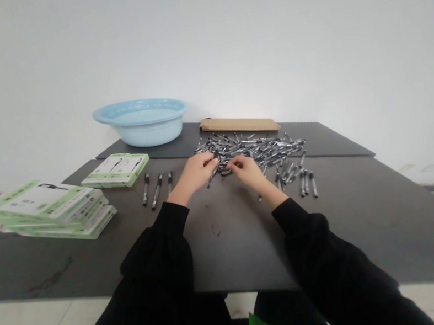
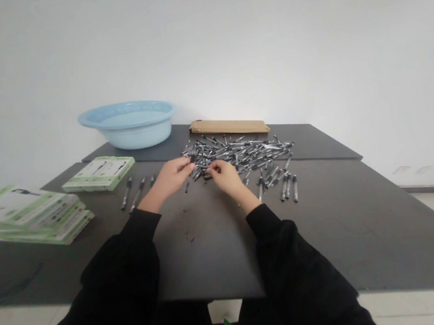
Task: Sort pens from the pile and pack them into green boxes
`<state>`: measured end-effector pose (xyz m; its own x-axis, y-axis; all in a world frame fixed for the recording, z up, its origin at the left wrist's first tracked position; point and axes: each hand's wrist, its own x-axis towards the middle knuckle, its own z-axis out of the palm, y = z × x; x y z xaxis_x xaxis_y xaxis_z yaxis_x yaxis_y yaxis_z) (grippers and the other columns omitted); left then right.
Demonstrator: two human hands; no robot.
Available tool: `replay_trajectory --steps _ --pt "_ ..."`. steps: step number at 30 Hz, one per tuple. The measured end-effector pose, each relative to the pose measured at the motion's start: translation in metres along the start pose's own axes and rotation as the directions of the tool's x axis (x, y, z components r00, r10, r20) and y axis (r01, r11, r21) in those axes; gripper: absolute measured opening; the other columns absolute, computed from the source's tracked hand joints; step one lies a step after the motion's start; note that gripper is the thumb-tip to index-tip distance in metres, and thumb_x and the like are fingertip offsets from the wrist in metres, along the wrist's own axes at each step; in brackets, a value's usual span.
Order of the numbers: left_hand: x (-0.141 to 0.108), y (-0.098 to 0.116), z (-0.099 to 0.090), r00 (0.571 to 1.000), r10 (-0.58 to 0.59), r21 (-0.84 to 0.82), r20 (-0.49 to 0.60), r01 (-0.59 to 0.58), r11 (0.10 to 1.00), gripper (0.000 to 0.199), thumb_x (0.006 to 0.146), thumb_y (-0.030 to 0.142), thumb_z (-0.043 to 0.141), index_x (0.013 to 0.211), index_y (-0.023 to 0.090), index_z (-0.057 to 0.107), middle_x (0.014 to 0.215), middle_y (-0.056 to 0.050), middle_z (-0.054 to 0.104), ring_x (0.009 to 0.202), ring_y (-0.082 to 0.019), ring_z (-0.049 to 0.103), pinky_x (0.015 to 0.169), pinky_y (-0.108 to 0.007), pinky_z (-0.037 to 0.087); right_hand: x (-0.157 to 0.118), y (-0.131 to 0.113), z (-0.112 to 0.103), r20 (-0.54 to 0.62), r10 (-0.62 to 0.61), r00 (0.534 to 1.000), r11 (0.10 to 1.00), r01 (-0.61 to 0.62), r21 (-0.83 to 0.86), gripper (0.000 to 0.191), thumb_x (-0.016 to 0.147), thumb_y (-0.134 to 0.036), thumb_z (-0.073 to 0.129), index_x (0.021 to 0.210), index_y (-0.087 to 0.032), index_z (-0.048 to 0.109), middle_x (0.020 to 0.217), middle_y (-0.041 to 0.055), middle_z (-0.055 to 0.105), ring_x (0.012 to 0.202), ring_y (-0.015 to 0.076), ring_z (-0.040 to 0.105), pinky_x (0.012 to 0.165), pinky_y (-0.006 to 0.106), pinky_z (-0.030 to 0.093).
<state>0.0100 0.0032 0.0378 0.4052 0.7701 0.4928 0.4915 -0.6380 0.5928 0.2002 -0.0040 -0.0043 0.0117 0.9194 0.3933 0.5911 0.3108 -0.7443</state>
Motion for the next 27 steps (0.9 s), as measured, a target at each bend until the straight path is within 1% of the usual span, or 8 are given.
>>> replay_trajectory --steps 2,4,6,8,10,12,21,27 --pt "-0.001 0.002 0.013 0.991 0.084 0.006 0.106 -0.085 0.996 0.027 0.086 0.029 0.049 0.061 0.019 0.044 0.068 0.0 0.049 0.07 -0.016 0.049 0.065 -0.027 0.036 -0.003 0.005 -0.023 -0.081 0.04 0.996 0.984 -0.025 0.174 0.019 0.08 -0.037 0.062 0.078 -0.018 0.066 0.069 -0.0003 0.063 0.063 0.0143 0.053 0.066 0.028 0.043" --pt "-0.003 0.005 0.027 0.974 0.143 -0.009 0.174 -0.144 0.99 0.023 0.087 0.028 0.048 0.065 0.019 0.047 0.074 -0.002 0.052 0.076 -0.017 0.051 0.071 -0.028 0.04 -0.009 0.013 -0.043 -0.135 0.09 0.987 0.948 -0.044 0.316 0.026 0.076 -0.044 0.066 0.077 -0.018 0.066 0.065 -0.0025 0.059 0.06 0.0125 0.049 0.061 0.026 0.04" --pt "-0.007 0.01 0.039 0.958 0.155 -0.035 0.24 -0.151 0.988 0.023 0.09 0.028 0.045 0.069 0.02 0.049 0.073 -0.001 0.053 0.075 -0.017 0.052 0.072 -0.028 0.042 -0.018 0.02 -0.058 -0.141 0.142 0.98 0.907 -0.071 0.416 0.031 0.073 -0.049 0.07 0.077 -0.019 0.065 0.062 -0.0041 0.056 0.057 0.0113 0.047 0.057 0.025 0.037" --pt "-0.011 0.014 0.045 0.943 0.113 -0.066 0.312 -0.097 0.993 0.025 0.093 0.031 0.042 0.072 0.021 0.048 0.068 0.001 0.053 0.069 -0.016 0.052 0.068 -0.027 0.042 -0.027 0.025 -0.066 -0.108 0.17 0.979 0.876 -0.1 0.472 0.034 0.07 -0.051 0.073 0.077 -0.019 0.065 0.06 -0.0054 0.053 0.055 0.0104 0.044 0.055 0.024 0.034" --pt "-0.014 0.017 0.047 0.931 0.061 -0.086 0.361 -0.032 0.996 0.026 0.095 0.033 0.04 0.073 0.021 0.047 0.063 0.003 0.052 0.062 -0.015 0.052 0.063 -0.025 0.041 -0.033 0.027 -0.069 -0.076 0.172 0.982 0.867 -0.114 0.484 0.035 0.069 -0.051 0.075 0.076 -0.019 0.065 0.058 -0.0061 0.051 0.054 0.0099 0.043 0.054 0.024 0.033" --pt "-0.015 0.018 0.047 0.928 0.041 -0.094 0.371 -0.006 0.996 0.026 0.096 0.034 0.041 0.074 0.021 0.046 0.061 0.004 0.052 0.06 -0.014 0.052 0.061 -0.025 0.039 -0.036 0.026 -0.07 -0.066 0.161 0.985 0.875 -0.112 0.471 0.034 0.069 -0.051 0.075 0.076 -0.019 0.065 0.058 -0.0058 0.052 0.054 0.0101 0.044 0.055 0.025 0.033" --pt "-0.016 0.015 0.051 0.928 0.048 -0.115 0.368 -0.006 0.993 0.022 0.094 0.031 0.044 0.076 0.021 0.051 0.06 0.004 0.053 0.06 -0.014 0.054 0.063 -0.024 0.04 -0.037 0.013 -0.07 -0.027 0.139 0.99 0.873 -0.109 0.476 0.034 0.07 -0.051 0.074 0.074 -0.019 0.065 0.059 -0.004 0.056 0.056 0.0107 0.047 0.058 0.025 0.037" --pt "-0.015 0.014 0.051 0.925 0.045 -0.128 0.377 0.004 0.992 0.023 0.094 0.032 0.044 0.075 0.021 0.05 0.061 0.004 0.054 0.06 -0.014 0.054 0.062 -0.025 0.04 -0.037 0.012 -0.067 -0.021 0.142 0.99 0.883 -0.117 0.455 0.034 0.069 -0.051 0.074 0.073 -0.018 0.065 0.061 -0.0032 0.056 0.057 0.0114 0.049 0.059 0.026 0.038"
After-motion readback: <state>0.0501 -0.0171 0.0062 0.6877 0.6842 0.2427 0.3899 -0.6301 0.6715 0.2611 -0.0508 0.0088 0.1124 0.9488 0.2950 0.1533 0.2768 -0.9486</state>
